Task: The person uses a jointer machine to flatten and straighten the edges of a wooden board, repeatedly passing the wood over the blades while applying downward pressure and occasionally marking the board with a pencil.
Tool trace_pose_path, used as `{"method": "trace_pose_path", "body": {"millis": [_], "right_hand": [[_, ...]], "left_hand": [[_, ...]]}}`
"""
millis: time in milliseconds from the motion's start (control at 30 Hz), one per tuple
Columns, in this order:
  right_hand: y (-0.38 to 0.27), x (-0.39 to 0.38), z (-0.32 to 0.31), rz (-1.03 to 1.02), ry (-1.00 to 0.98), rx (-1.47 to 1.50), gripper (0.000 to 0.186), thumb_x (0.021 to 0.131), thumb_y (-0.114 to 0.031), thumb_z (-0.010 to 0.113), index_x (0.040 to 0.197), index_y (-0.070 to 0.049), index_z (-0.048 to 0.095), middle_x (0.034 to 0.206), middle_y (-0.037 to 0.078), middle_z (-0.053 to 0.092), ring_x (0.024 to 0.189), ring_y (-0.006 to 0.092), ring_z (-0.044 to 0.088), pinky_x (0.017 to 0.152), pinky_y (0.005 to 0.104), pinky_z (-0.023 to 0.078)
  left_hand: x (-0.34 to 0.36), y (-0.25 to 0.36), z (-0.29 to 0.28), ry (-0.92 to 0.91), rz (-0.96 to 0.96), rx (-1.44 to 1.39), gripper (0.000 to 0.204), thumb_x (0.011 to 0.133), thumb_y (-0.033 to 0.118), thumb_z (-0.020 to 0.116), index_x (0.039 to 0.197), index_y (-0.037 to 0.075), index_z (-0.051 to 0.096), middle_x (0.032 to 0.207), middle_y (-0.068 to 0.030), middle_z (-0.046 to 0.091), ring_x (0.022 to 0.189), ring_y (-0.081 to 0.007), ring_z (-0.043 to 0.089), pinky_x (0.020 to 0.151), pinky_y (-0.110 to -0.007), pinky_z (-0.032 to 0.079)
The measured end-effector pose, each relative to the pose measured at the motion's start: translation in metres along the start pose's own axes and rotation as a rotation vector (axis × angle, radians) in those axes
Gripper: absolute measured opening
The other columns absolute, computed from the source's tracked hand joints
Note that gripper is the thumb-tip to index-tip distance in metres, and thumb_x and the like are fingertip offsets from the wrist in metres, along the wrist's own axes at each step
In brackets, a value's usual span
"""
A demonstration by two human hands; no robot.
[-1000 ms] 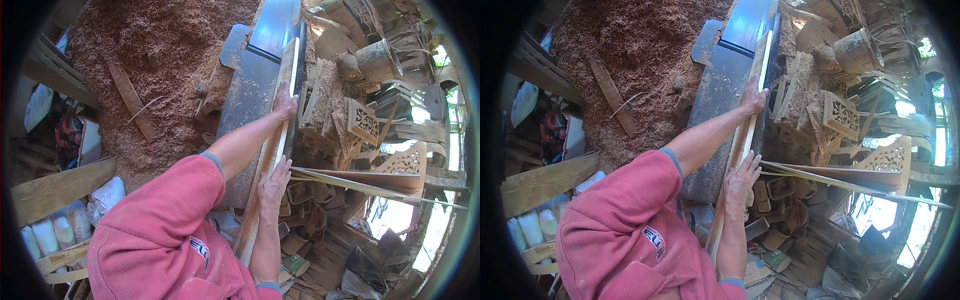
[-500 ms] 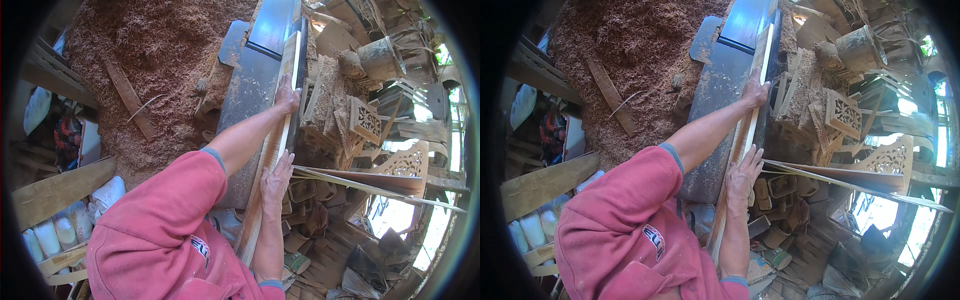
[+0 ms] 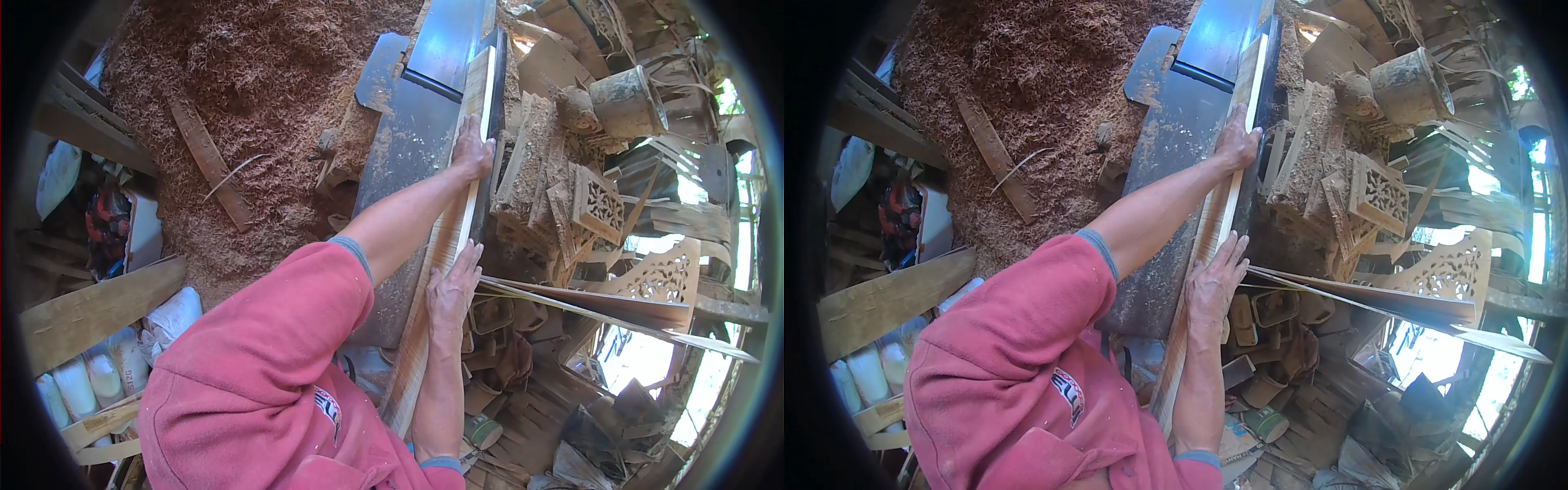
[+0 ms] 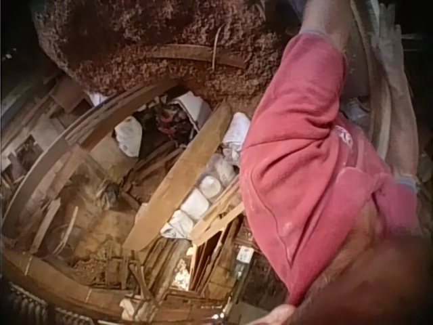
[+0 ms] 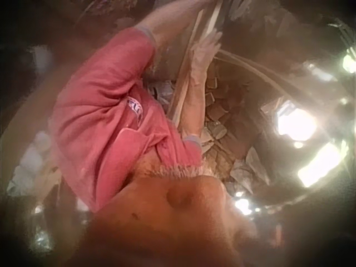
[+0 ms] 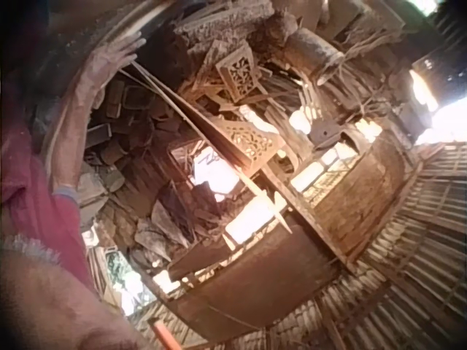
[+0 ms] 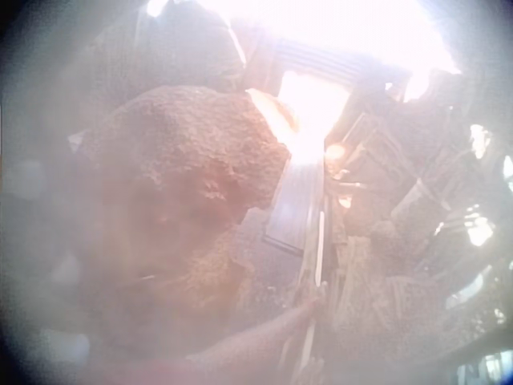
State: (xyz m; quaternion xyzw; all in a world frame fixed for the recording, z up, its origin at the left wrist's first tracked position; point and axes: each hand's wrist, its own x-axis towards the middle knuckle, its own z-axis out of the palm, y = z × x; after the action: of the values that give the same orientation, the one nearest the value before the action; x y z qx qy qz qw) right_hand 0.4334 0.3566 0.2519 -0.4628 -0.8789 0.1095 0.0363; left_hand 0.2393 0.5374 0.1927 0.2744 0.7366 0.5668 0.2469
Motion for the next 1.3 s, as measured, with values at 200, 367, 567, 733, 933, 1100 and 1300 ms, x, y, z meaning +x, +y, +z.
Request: {"method": "trace_pose_path", "body": {"millis": [200, 367, 567, 733, 933, 1100, 1300], "right_hand": [[-0.001, 0.009, 0.001, 0.019, 0.001, 0.003, 0.082, 0.084, -0.012, 0.071, 0.151, 0.007, 0.026, 0.155, 0.030, 0.030, 0.142, 0.0477, 0.033, 0.118, 0.0551, 0.031], [-0.001, 0.018, 0.002, 0.015, -0.012, 0.021, 0.087, 0.084, -0.007, 0.072, 0.152, 0.007, 0.021, 0.155, 0.034, 0.027, 0.144, 0.0484, 0.031, 0.118, 0.0558, 0.029], [-0.003, 0.043, 0.001, -0.019, 0.028, 0.006, 0.082, 0.085, -0.009, 0.070, 0.152, 0.007, 0.024, 0.158, 0.030, 0.025, 0.135, 0.0569, 0.038, 0.115, 0.0575, 0.034], [-0.006, 0.071, 0.006, 0.011, 0.019, 0.021, 0.083, 0.085, -0.008, 0.069, 0.153, 0.006, 0.023, 0.161, 0.026, 0.024, 0.133, 0.0602, 0.038, 0.115, 0.0579, 0.034], [-0.003, 0.090, 0.013, 0.003, 0.029, 0.038, 0.084, 0.084, -0.007, 0.070, 0.153, 0.005, 0.023, 0.161, 0.023, 0.025, 0.134, 0.0607, 0.036, 0.115, 0.0593, 0.033], [-0.002, 0.100, 0.013, -0.001, 0.029, 0.039, 0.085, 0.084, -0.008, 0.071, 0.153, 0.005, 0.022, 0.161, 0.024, 0.025, 0.137, 0.0595, 0.034, 0.115, 0.0602, 0.032], [-0.005, 0.114, 0.011, -0.007, 0.035, 0.034, 0.085, 0.085, -0.008, 0.071, 0.152, 0.006, 0.022, 0.160, 0.025, 0.026, 0.139, 0.0569, 0.033, 0.116, 0.0602, 0.031]], "left_hand": [[0.008, 0.002, 0.001, -0.011, -0.011, 0.010, 0.077, 0.096, 0.028, 0.056, 0.156, -0.005, 0.020, 0.161, -0.0286, 0.025, 0.151, -0.0377, 0.024, 0.125, -0.038, 0.020], [0.014, 0.004, 0.001, -0.012, -0.014, 0.013, 0.076, 0.096, 0.027, 0.056, 0.156, -0.005, 0.021, 0.161, -0.0282, 0.025, 0.151, -0.0380, 0.025, 0.125, -0.038, 0.022], [0.024, 0.004, 0.002, 0.013, -0.005, 0.016, 0.076, 0.095, 0.027, 0.058, 0.155, -0.004, 0.023, 0.160, -0.0281, 0.028, 0.150, -0.0382, 0.027, 0.124, -0.039, 0.023], [0.031, 0.004, 0.004, 0.017, -0.013, 0.014, 0.076, 0.095, 0.026, 0.058, 0.155, -0.004, 0.023, 0.159, -0.0283, 0.029, 0.149, -0.0386, 0.028, 0.124, -0.039, 0.023], [0.043, 0.004, 0.002, 0.028, 0.004, 0.034, 0.076, 0.094, 0.027, 0.059, 0.155, -0.004, 0.024, 0.158, -0.0284, 0.032, 0.146, -0.0399, 0.033, 0.122, -0.040, 0.027], [0.052, 0.004, 0.004, 0.046, 0.004, 0.065, 0.077, 0.094, 0.026, 0.061, 0.154, -0.004, 0.025, 0.154, -0.0305, 0.037, 0.142, -0.0428, 0.039, 0.120, -0.041, 0.030], [0.069, 0.006, 0.005, 0.061, 0.009, 0.068, 0.075, 0.094, 0.027, 0.062, 0.153, -0.005, 0.028, 0.152, -0.0310, 0.039, 0.141, -0.0422, 0.042, 0.119, -0.041, 0.033]]}}
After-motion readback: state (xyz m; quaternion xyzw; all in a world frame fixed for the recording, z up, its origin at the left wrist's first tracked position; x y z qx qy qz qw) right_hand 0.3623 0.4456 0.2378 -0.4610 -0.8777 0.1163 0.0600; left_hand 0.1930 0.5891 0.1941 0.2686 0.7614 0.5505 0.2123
